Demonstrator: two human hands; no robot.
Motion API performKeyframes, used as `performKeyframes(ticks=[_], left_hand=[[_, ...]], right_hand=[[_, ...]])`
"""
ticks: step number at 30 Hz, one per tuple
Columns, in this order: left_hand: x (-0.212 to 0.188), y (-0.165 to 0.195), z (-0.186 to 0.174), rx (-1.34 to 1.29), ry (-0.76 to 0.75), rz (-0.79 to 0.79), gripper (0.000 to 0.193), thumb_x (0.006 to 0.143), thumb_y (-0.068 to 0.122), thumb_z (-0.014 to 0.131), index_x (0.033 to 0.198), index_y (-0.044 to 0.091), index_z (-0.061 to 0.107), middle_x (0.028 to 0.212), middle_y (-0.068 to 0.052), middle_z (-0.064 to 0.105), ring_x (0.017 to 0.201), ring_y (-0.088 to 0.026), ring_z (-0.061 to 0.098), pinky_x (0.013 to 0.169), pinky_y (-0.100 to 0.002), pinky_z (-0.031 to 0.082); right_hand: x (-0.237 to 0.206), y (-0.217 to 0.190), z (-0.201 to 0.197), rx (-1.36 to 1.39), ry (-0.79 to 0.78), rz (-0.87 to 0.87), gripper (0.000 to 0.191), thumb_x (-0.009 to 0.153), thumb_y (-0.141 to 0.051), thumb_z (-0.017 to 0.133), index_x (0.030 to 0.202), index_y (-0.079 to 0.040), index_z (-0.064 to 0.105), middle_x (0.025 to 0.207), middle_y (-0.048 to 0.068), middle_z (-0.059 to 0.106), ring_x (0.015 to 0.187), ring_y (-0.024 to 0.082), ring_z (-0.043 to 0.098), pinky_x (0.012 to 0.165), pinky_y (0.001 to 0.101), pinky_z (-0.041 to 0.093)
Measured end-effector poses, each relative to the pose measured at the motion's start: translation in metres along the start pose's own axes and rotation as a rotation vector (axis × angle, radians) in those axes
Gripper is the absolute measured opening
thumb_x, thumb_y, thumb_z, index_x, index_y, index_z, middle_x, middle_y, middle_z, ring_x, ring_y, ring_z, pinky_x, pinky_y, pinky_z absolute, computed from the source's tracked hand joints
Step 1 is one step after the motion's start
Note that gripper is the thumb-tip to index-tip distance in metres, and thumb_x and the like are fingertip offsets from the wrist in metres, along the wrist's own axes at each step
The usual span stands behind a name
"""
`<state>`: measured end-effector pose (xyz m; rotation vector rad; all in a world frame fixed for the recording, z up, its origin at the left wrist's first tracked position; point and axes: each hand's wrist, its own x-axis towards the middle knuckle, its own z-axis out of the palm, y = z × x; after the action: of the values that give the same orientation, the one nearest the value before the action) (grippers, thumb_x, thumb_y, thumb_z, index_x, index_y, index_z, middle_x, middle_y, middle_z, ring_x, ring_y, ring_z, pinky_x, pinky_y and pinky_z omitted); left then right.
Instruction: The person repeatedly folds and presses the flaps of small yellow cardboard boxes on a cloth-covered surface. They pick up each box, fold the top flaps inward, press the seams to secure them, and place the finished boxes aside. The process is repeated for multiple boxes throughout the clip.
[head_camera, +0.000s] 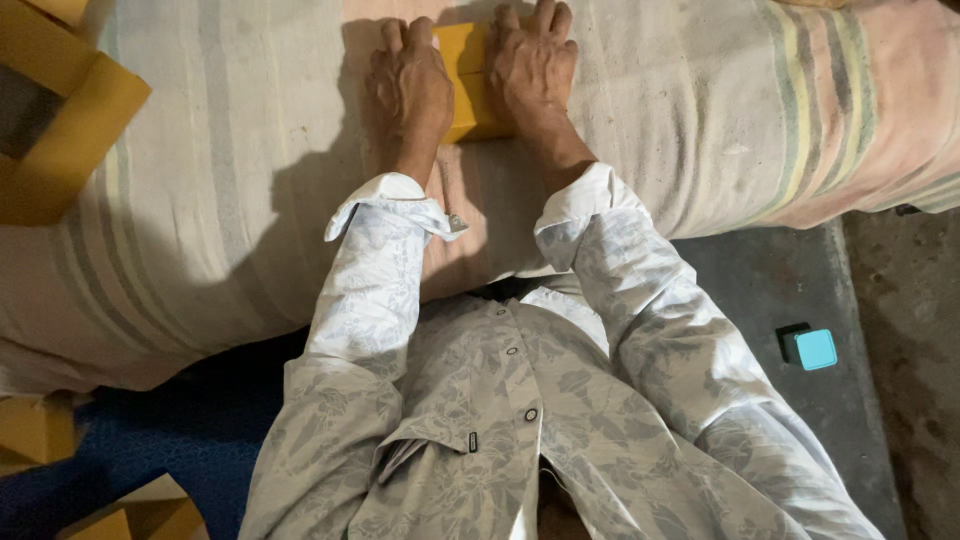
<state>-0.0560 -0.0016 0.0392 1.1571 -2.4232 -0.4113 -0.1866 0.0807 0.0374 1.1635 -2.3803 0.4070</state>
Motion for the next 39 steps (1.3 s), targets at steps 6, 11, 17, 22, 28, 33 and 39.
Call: performKeyframes(ticks=[6,11,17,22,28,33,39], left_hand=[[0.005,-0.001,0.004,0.034,0.055,0.050,0.041,0.102,0.045,0.058,0.128,0.014,0.055,0.134,-0.015,0.047,0.111,-0.041,0.057,0.088,-0.056,0.048],[-0.003,-0.002,-0.007,0.007,0.013,0.026,0.031,0.108,0.032,0.049,0.135,0.019,0.054,0.142,-0.009,0.048,0.116,-0.034,0.061,0.096,-0.052,0.051],[-0.008,0.007,-0.021,0.039,0.031,0.044,0.037,0.106,0.042,0.053,0.129,0.014,0.056,0.134,-0.014,0.049,0.109,-0.038,0.061,0.090,-0.053,0.051],[-0.003,0.000,-0.011,0.005,-0.006,0.022,0.037,0.107,0.032,0.044,0.140,0.018,0.053,0.147,-0.010,0.047,0.120,-0.037,0.060,0.100,-0.053,0.052],[0.000,-0.015,0.016,0.088,0.040,0.156,0.062,0.106,0.049,0.051,0.156,0.017,0.037,0.158,-0.021,0.027,0.129,-0.049,0.047,0.099,-0.059,0.047],[-0.019,-0.028,0.017,0.028,-0.018,0.137,0.059,0.109,0.040,0.045,0.164,0.022,0.033,0.170,-0.014,0.020,0.134,-0.045,0.051,0.109,-0.057,0.046],[-0.024,-0.026,0.006,0.048,-0.014,0.207,0.061,0.111,0.042,0.051,0.165,0.019,0.033,0.171,-0.016,0.017,0.136,-0.047,0.051,0.111,-0.057,0.046]], right_hand=[[-0.009,0.006,0.002,0.083,-0.157,0.045,0.053,0.101,-0.051,0.055,0.132,-0.009,0.061,0.121,0.021,0.056,0.096,0.037,0.059,0.071,0.0494,0.053],[-0.003,0.011,0.009,0.045,-0.112,0.054,0.038,0.099,-0.026,0.058,0.135,-0.016,0.063,0.130,0.014,0.058,0.099,0.034,0.062,0.071,0.0441,0.056],[-0.011,0.011,0.007,0.053,-0.008,-0.033,0.047,0.095,-0.045,0.066,0.122,-0.007,0.065,0.111,0.020,0.060,0.086,0.036,0.063,0.059,0.0458,0.055],[-0.008,0.013,0.011,0.078,-0.091,0.016,0.031,0.111,-0.032,0.058,0.134,-0.011,0.062,0.131,0.017,0.057,0.103,0.036,0.062,0.075,0.0463,0.057],[-0.021,0.014,0.005,0.039,-0.020,-0.091,0.060,0.102,-0.052,0.061,0.140,-0.006,0.055,0.131,0.023,0.054,0.099,0.041,0.062,0.072,0.0494,0.057],[-0.022,0.016,-0.007,0.149,-0.279,0.010,0.061,0.101,-0.029,0.051,0.156,-0.005,0.043,0.150,0.022,0.046,0.116,0.047,0.057,0.082,0.0494,0.058],[-0.027,0.017,-0.028,0.168,-0.332,-0.068,0.075,0.099,-0.058,0.057,0.155,-0.011,0.041,0.158,0.023,0.031,0.119,0.046,0.050,0.097,0.0529,0.049]])
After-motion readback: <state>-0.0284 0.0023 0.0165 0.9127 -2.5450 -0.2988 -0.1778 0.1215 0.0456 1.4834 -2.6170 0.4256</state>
